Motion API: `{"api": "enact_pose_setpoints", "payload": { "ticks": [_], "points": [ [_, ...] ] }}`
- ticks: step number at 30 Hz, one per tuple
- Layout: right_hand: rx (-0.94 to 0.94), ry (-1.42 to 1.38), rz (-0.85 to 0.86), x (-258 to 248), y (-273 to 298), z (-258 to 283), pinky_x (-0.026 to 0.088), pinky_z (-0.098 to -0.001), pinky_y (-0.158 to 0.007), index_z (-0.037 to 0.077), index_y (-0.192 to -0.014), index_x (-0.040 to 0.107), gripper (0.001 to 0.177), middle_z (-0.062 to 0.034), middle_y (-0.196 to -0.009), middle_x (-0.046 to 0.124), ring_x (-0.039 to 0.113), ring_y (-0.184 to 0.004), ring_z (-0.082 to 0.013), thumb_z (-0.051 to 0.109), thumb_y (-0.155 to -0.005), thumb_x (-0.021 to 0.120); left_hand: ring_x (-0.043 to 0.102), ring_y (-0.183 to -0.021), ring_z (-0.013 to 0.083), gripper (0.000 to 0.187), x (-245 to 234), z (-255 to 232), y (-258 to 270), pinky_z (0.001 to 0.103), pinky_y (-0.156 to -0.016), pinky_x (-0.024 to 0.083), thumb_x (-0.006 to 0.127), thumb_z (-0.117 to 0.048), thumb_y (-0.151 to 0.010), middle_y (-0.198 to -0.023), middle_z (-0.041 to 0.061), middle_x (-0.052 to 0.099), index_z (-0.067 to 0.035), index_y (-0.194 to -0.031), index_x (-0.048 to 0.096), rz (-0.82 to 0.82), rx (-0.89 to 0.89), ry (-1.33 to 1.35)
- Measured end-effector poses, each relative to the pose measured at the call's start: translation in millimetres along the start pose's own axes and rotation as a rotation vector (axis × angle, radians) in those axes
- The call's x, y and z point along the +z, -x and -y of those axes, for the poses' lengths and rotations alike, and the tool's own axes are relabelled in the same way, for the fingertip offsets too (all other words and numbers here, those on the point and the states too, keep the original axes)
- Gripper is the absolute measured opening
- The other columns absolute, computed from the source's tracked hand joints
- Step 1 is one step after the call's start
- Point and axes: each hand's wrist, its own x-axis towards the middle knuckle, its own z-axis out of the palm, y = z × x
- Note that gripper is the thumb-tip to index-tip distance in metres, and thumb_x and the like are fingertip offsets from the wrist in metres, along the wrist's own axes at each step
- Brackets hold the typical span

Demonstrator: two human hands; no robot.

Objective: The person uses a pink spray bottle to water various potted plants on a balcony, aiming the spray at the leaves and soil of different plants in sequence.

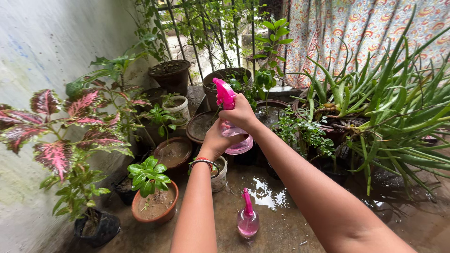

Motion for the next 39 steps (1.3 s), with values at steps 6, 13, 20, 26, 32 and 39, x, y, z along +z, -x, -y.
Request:
{"api": "enact_pose_setpoints", "payload": {
  "ticks": [6, 13, 20, 26, 32, 39],
  "points": [
    [0.014, 0.149, -0.056, -6.3, 3.4, -14.4, 0.055, -0.0286, -0.067, 0.003, -0.090, 0.069, 0.031, -0.0025, -0.074, 0.072, 0.068, -0.066, -0.0110, 0.015, -0.062, 0.073, 0.067, -0.115, 0.0181, 0.090, 12.1, 16.7, -9.1, 0.034, -0.099, 0.053, 0.092, -0.034, -0.059, -0.126, 0.006, 0.069, -0.011, -0.138, 0.055, 0.039, -0.005, 0.023],
    [0.111, 0.194, -0.060, -20.4, 10.0, -30.2, 0.055, -0.0314, -0.064, 0.005, -0.089, 0.070, 0.030, -0.0039, -0.069, 0.069, 0.068, -0.063, -0.0152, 0.016, -0.061, 0.074, 0.068, -0.115, 0.0177, 0.089, 28.8, 29.2, -18.0, 0.033, -0.098, 0.054, 0.091, -0.034, -0.058, -0.127, 0.006, 0.069, -0.010, -0.137, 0.057, 0.080, -0.012, 0.057],
    [0.184, 0.252, -0.120, -37.4, 18.1, -43.8, 0.055, -0.0329, -0.064, 0.004, -0.083, 0.069, 0.028, -0.0057, -0.069, 0.070, 0.068, -0.063, -0.0173, 0.017, -0.059, 0.075, 0.065, -0.115, 0.0168, 0.088, 51.5, 37.0, -24.2, 0.033, -0.099, 0.051, 0.092, -0.034, -0.061, -0.129, 0.005, 0.066, -0.009, -0.138, 0.056, 0.106, 0.030, 0.046],
    [0.276, 0.376, -0.143, -57.1, 31.3, -39.0, 0.056, -0.0368, -0.069, 0.007, -0.085, 0.069, 0.030, -0.0101, -0.072, 0.072, 0.071, -0.067, -0.0248, 0.020, -0.058, 0.075, 0.064, -0.115, 0.0164, 0.085, 75.2, 42.1, -31.3, 0.032, -0.101, 0.050, 0.091, -0.033, -0.064, -0.129, 0.006, 0.067, -0.007, -0.137, 0.056, 0.227, 0.001, 0.175],
    [0.341, 0.440, -0.187, -67.7, 37.5, -36.1, 0.057, -0.0399, -0.071, 0.008, -0.083, 0.069, 0.029, -0.0108, -0.074, 0.073, 0.073, -0.070, -0.0289, 0.020, -0.058, 0.074, 0.065, -0.113, 0.0152, 0.084, 89.4, 41.4, -33.6, 0.032, -0.099, 0.051, 0.091, -0.034, -0.064, -0.126, 0.005, 0.067, -0.007, -0.135, 0.056, 0.251, -0.026, 0.178],
    [0.324, 0.466, -0.225, -69.5, 33.0, -39.8, 0.058, -0.0401, -0.071, 0.009, -0.084, 0.069, 0.028, -0.0114, -0.073, 0.073, 0.073, -0.069, -0.0289, 0.020, -0.059, 0.074, 0.066, -0.105, 0.0150, 0.082, 87.3, 36.8, -35.1, 0.031, -0.094, 0.053, 0.092, -0.033, -0.062, -0.117, 0.005, 0.069, -0.008, -0.133, 0.058, 0.181, -0.060, 0.086]
  ]
}}
